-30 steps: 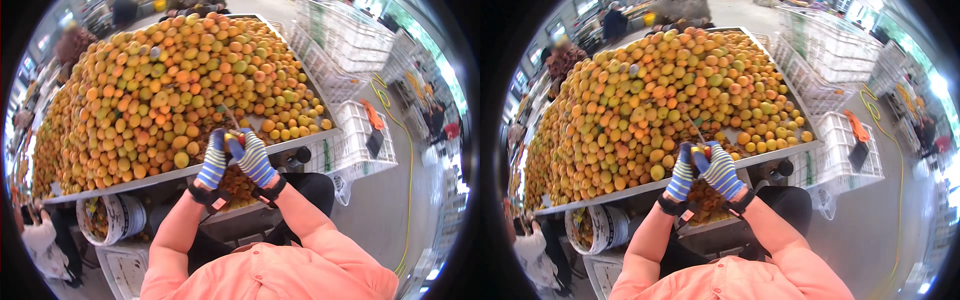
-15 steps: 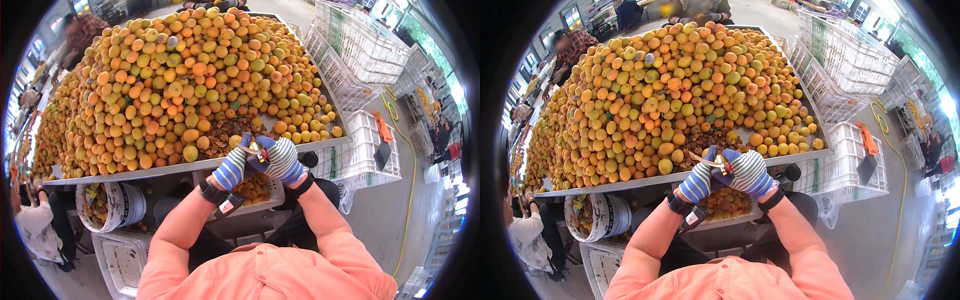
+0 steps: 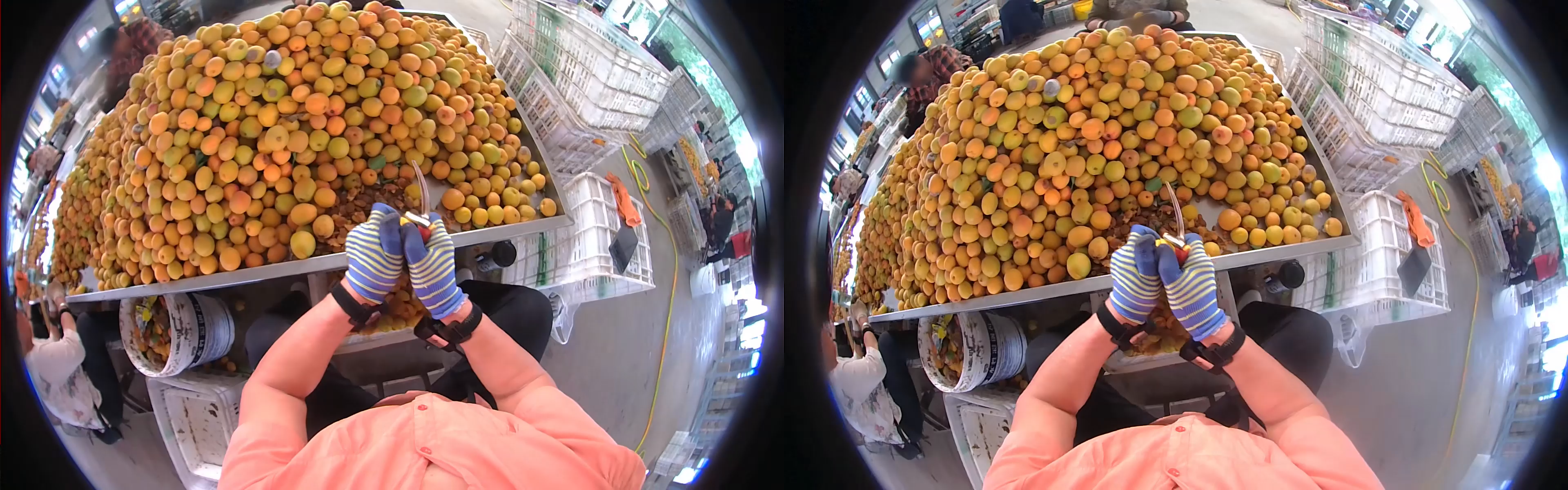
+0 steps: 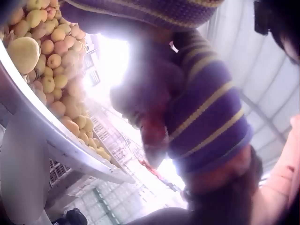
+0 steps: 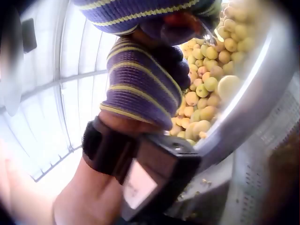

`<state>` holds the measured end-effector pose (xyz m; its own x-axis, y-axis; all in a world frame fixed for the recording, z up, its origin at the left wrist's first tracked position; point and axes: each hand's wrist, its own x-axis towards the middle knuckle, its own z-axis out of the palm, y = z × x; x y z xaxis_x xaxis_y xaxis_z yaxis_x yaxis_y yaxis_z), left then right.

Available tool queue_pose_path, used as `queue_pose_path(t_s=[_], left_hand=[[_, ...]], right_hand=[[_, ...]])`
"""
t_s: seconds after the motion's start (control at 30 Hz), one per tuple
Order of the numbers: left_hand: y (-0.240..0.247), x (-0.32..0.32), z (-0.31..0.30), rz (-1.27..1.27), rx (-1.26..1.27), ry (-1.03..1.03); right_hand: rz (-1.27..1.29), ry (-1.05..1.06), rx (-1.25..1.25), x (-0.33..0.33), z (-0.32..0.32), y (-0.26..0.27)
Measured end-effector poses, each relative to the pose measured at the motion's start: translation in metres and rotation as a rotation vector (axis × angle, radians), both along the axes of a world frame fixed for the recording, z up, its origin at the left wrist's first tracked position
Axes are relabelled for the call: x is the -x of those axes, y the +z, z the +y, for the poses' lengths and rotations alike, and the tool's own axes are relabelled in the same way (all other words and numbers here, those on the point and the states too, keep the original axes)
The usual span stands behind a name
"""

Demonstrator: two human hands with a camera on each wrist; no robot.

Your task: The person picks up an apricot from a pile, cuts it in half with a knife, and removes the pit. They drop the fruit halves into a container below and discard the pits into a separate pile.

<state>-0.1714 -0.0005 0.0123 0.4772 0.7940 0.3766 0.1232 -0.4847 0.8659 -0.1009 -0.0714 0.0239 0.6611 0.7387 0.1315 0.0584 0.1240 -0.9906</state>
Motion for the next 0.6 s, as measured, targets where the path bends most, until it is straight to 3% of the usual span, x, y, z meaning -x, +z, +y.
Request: queue_pose_path(t_s=[0.07,0.1,0.27,0.37,0.4,0.5,0.57,0.6], left_hand=[[0.005,0.003,0.001,-0.018,-0.008,-0.02],[0.014,0.006,0.0,-0.027,-0.04,-0.029],[0.008,0.006,-0.01,-0.288,0.321,-0.08],[0.018,0.012,-0.003,-0.122,0.082,-0.121],[0.014,0.013,0.005,-0.052,-0.207,-0.101],[0.021,0.013,0.009,-0.216,-0.354,-0.123],[0.012,0.015,0.003,-0.326,0.115,-0.278],[0.014,0.016,0.005,-0.321,0.107,-0.283]], right_hand=[[0.109,-0.008,0.043,0.002,-0.001,0.012],[0.136,-0.01,-0.055,0.005,0.001,0.012],[-0.167,0.072,0.13,-0.009,-0.003,0.008],[0.182,0.05,0.114,-0.013,0.006,0.01],[0.665,0.141,0.239,-0.01,-0.003,0.028],[0.919,0.201,0.164,-0.009,0.001,0.022],[0.86,0.172,0.127,-0.011,0.006,0.02],[0.823,0.149,0.107,-0.013,0.008,0.021]])
